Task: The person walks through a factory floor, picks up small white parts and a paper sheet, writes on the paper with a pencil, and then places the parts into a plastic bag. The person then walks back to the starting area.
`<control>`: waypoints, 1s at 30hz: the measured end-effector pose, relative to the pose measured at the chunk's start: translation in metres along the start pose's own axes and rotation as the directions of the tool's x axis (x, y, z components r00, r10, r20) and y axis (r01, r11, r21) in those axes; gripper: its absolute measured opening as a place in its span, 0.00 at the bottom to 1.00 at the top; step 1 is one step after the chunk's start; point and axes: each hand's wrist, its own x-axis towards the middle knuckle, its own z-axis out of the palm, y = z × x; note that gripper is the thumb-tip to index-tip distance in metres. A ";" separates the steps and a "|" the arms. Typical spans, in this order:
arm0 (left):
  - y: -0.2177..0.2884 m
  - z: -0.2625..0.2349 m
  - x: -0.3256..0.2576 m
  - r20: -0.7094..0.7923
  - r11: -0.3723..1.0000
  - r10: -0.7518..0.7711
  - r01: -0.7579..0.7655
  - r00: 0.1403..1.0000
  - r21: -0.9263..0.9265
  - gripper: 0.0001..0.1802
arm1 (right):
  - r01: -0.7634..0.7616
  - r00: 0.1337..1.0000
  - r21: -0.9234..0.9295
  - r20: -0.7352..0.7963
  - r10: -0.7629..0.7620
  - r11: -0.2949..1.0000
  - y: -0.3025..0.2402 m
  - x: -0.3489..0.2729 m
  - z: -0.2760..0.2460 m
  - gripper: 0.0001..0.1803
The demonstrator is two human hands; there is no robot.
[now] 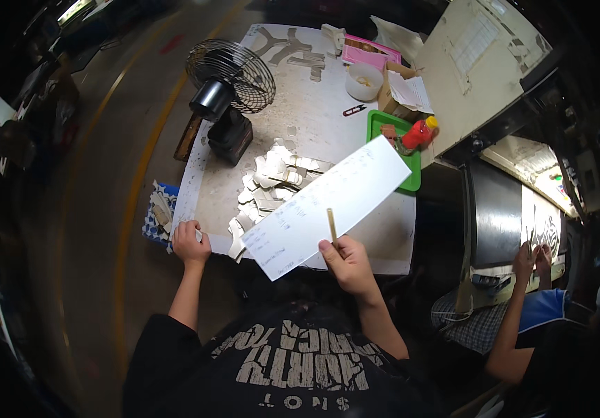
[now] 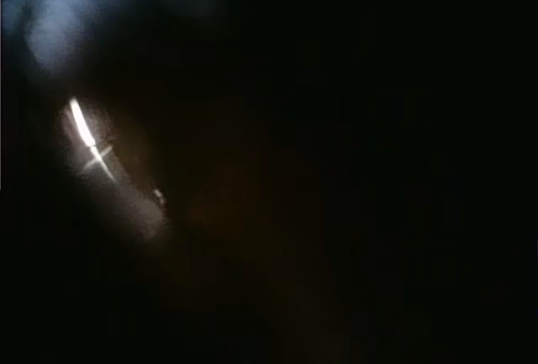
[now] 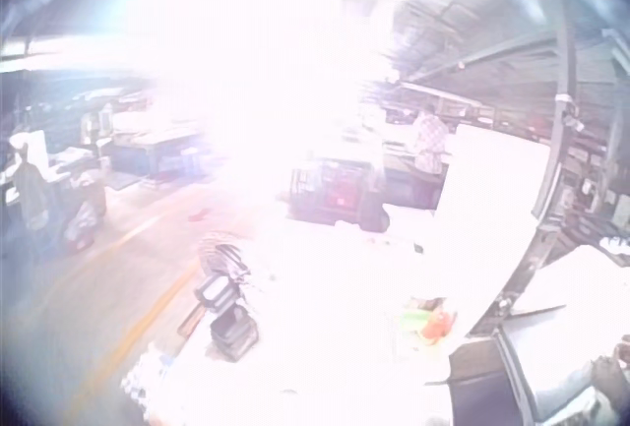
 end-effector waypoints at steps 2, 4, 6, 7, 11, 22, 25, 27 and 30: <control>-0.001 0.002 -0.001 -0.002 1.000 0.012 -0.012 1.000 0.002 0.11 | 0.001 0.999 -0.020 0.046 0.000 1.000 0.002 -0.002 0.006 0.15; -0.002 0.004 -0.001 0.004 1.000 0.007 -0.007 1.000 0.009 0.11 | -0.002 0.997 -0.029 0.075 0.004 1.000 0.004 -0.001 0.012 0.15; -0.002 0.006 0.001 -0.011 1.000 0.005 -0.005 1.000 0.016 0.10 | -0.013 0.994 -0.017 0.106 0.015 1.000 0.006 0.001 0.016 0.16; -0.002 0.007 0.002 -0.012 1.000 0.007 -0.007 1.000 0.020 0.10 | 0.002 0.992 0.044 0.124 -0.007 0.999 0.006 0.002 0.018 0.17; -0.002 0.008 0.005 -0.035 1.000 0.023 -0.022 0.999 0.017 0.10 | -0.015 0.975 0.066 0.221 0.000 0.998 0.006 0.002 0.019 0.19; -0.004 0.009 0.004 -0.035 1.000 0.025 -0.025 0.999 0.009 0.10 | -0.090 0.964 0.121 0.258 0.057 0.989 0.003 -0.002 0.034 0.20; -0.003 0.005 0.002 -0.020 1.000 0.022 -0.022 1.000 0.013 0.09 | -0.095 0.963 0.086 0.260 0.070 0.992 0.008 -0.005 0.037 0.20; -0.003 0.001 0.000 0.002 1.000 0.022 -0.022 1.000 0.011 0.09 | -0.113 0.961 0.061 0.259 0.094 0.992 0.012 -0.007 0.038 0.20; -0.003 0.000 -0.001 0.002 1.000 0.030 -0.030 1.000 0.006 0.10 | -0.103 0.960 0.045 0.267 0.088 0.994 0.016 -0.006 0.044 0.19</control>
